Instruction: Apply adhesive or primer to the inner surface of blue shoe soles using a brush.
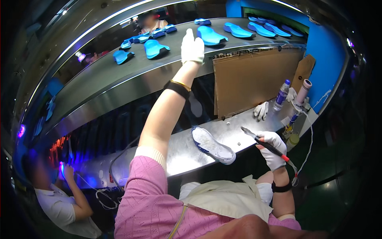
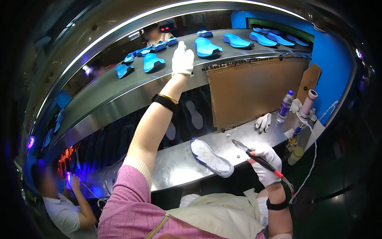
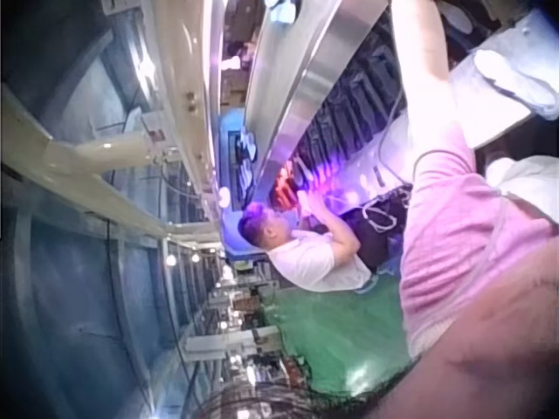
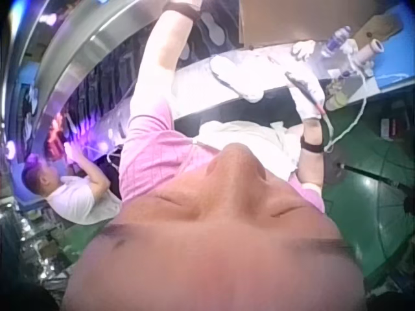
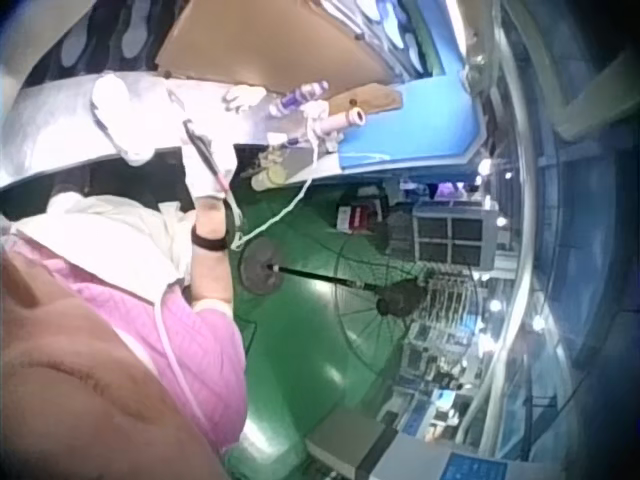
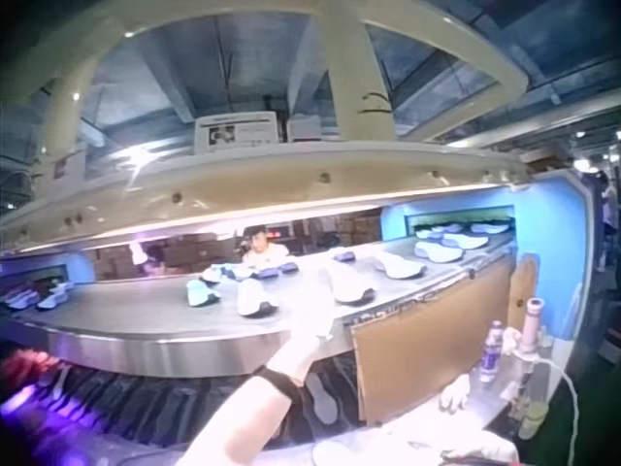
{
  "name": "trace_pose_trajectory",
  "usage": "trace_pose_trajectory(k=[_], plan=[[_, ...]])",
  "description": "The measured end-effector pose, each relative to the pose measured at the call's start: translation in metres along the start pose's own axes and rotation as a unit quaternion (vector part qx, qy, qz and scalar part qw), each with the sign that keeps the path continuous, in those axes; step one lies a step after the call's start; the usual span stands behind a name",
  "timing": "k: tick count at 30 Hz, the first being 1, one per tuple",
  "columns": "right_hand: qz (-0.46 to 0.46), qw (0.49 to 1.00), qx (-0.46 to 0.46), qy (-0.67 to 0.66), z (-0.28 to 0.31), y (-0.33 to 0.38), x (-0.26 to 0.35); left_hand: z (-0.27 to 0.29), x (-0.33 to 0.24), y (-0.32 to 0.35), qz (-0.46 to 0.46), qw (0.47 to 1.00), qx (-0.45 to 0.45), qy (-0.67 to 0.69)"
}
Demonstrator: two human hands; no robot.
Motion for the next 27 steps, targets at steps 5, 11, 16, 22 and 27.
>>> trace_pose_trajectory(k=[5, 11, 16, 22, 27], plan=[[-0.049, 0.998, -0.021, 0.045, 0.007, 0.005, -0.021, 0.068, 0.027, -0.031, -0.149, 0.835, 0.103, -0.52], [-0.122, 0.99, -0.01, -0.067, -0.024, 0.011, -0.045, 0.159, 0.047, -0.009, -0.169, 0.959, 0.067, -0.218], [-0.162, 0.986, -0.033, -0.012, -0.016, 0.01, -0.06, 0.251, -0.007, 0.034, -0.053, 0.918, -0.009, 0.392], [-0.131, 0.981, -0.116, -0.086, -0.019, 0.005, -0.051, 0.206, -0.004, 0.107, 0.07, 0.78, 0.215, 0.584], [-0.263, 0.95, -0.064, -0.156, -0.043, 0.014, -0.051, 0.093, 0.013, 0.3, 0.415, 0.426, 0.354, 0.722]])
Point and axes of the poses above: each hand's wrist, its own y-axis away from the middle knuckle, its own z-axis out of the back of the hand, x = y × z, the point moved 9 cm from there along -y, towards the middle knuckle, and after that the axes turned 11 degrees about -y, right-handed, at the moved point
